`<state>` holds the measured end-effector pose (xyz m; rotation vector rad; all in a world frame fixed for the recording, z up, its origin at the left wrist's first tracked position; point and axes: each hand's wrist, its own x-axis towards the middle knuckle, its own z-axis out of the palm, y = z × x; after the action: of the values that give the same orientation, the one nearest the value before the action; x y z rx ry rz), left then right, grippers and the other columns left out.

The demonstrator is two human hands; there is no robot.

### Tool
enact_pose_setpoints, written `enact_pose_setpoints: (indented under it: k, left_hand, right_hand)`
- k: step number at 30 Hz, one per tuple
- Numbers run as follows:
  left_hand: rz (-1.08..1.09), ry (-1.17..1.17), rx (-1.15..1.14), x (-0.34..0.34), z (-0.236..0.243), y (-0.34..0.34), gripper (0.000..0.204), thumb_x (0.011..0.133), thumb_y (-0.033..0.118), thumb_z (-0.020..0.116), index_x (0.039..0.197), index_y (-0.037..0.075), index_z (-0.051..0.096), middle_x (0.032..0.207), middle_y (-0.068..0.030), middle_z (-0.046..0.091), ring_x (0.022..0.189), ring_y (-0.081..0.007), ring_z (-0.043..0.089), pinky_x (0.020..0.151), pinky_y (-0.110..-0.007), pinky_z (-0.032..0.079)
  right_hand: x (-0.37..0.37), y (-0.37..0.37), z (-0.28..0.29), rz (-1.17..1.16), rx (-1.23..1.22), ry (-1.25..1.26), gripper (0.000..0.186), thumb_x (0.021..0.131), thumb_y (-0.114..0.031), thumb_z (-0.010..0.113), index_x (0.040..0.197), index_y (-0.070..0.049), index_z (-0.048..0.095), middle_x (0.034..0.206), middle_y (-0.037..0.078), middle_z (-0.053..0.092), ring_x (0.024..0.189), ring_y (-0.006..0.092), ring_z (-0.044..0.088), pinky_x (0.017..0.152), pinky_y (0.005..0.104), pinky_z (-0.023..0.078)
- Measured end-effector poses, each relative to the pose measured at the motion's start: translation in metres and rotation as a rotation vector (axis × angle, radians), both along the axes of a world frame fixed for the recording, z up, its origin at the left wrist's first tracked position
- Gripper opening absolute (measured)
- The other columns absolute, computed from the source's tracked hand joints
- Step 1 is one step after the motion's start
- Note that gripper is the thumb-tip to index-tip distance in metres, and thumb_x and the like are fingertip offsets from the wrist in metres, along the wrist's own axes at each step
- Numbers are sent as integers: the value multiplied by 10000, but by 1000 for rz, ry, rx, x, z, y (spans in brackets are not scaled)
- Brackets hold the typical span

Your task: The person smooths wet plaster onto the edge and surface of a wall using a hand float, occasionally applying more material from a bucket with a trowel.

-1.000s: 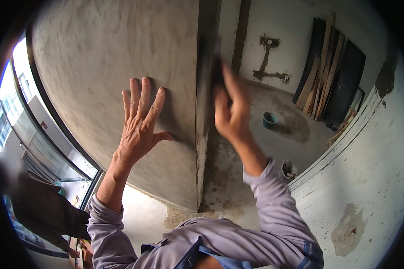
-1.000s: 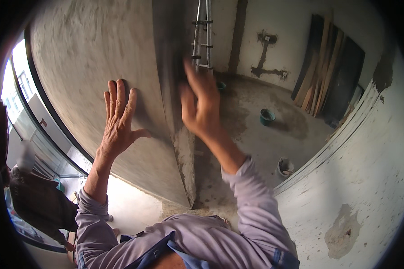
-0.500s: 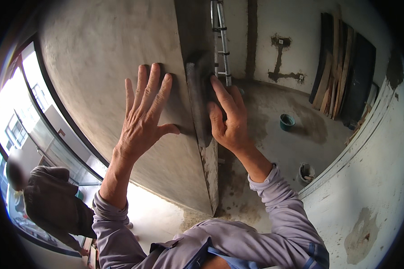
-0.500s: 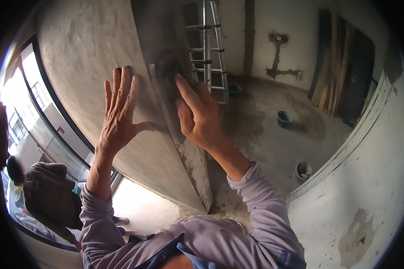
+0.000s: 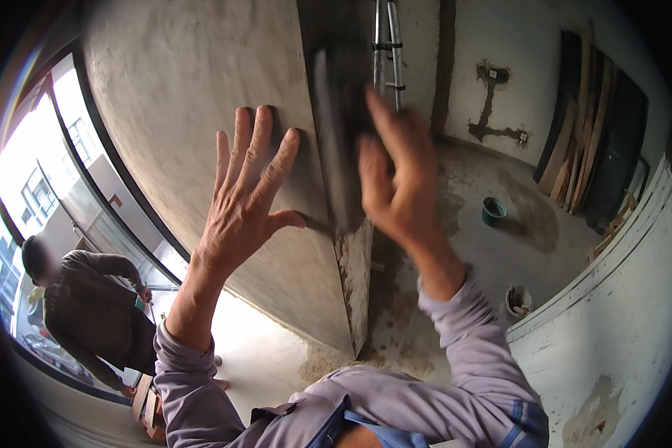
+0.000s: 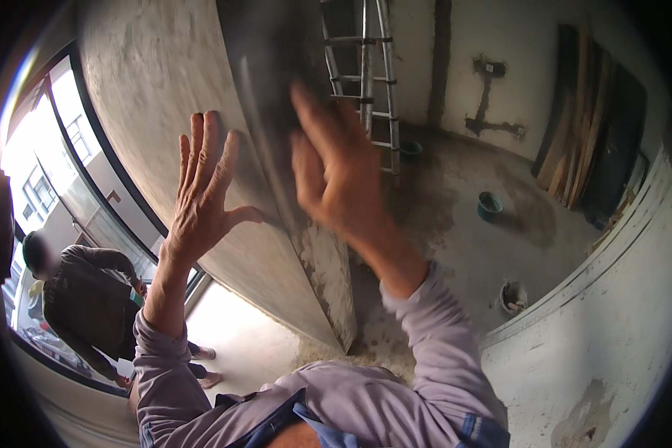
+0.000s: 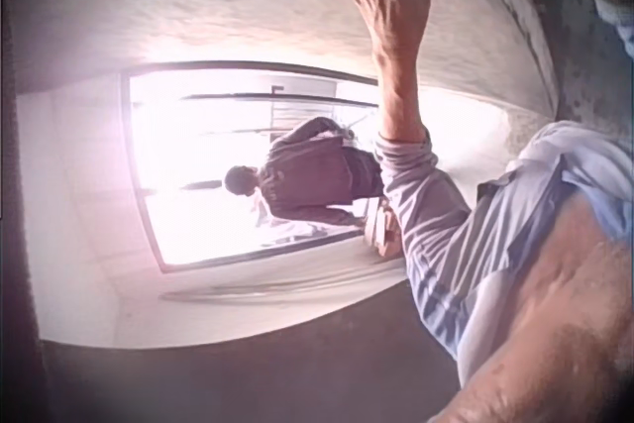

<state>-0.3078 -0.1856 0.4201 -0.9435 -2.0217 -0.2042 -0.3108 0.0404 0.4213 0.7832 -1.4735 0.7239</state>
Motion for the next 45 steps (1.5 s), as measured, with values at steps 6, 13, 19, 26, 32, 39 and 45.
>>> enact_pose_setpoints:
  k: [6, 13, 19, 26, 32, 39, 45]
  left_hand:
    - [46, 31, -79, -7, 2, 4, 1260, 502, 309, 874, 1558, 233, 191, 1617, -205, 41, 1490, -406, 50, 1180, -598, 139]
    - [87, 52, -95, -8, -3, 1, 1324, 491, 295, 889, 1572, 225, 128, 1606, -249, 30, 1486, -422, 62, 1178, -586, 134]
    - [108, 95, -137, 1, 11, 8, 1399, 458, 294, 925, 1574, 158, 93, 1609, -243, 47, 1488, -417, 62, 1181, -580, 122]
    - [-15, -102, 223, -11, -37, -20, 1320, 575, 416, 857, 1566, 90, 48, 1623, -191, 32, 1495, -388, 28, 1170, -623, 79]
    - [-101, -172, 289, -15, -84, -32, 1258, 621, 95, 864, 1563, 66, 30, 1628, -175, 58, 1501, -365, 32, 1192, -565, 71]
    - [-271, -161, 429, -23, -109, -37, 1150, 676, 157, 823, 1562, 82, 94, 1629, -136, 97, 1501, -340, 64, 1189, -583, 85]
    - [-304, -210, 463, -26, -106, -37, 1138, 673, 135, 820, 1560, 76, 110, 1625, -126, 133, 1499, -336, 90, 1193, -572, 96]
  right_hand:
    - [-60, 18, 81, -233, -61, 67, 350, 890, -60, 569, 1231, 19, 591, 1092, 221, 652, 978, 411, 618, 831, 434, 496]
    - [-84, 22, 31, -13, -79, 180, 395, 895, -90, 568, 1283, -13, 573, 1098, 218, 649, 1006, 421, 608, 873, 439, 477]
    - [-7, 54, -163, -100, -129, -646, 500, 904, -91, 567, 1375, 51, 479, 1203, 264, 599, 1061, 405, 610, 918, 420, 482]
    - [94, 48, -41, -411, 283, -19, 467, 783, -79, 721, 1231, 12, 625, 944, 98, 602, 781, 259, 599, 668, 363, 505]
    - [129, -12, -4, -800, 919, 149, 339, 775, -109, 706, 1107, -44, 688, 841, 15, 458, 729, 153, 485, 567, 266, 463]
    - [132, -42, 17, -936, 1054, 39, 465, 747, 0, 677, 1210, 12, 644, 814, 34, 484, 714, 173, 485, 536, 275, 471]
    - [128, -43, 113, -1024, 912, 199, 477, 790, -34, 720, 1255, -32, 610, 857, 84, 583, 743, 211, 583, 627, 324, 502]
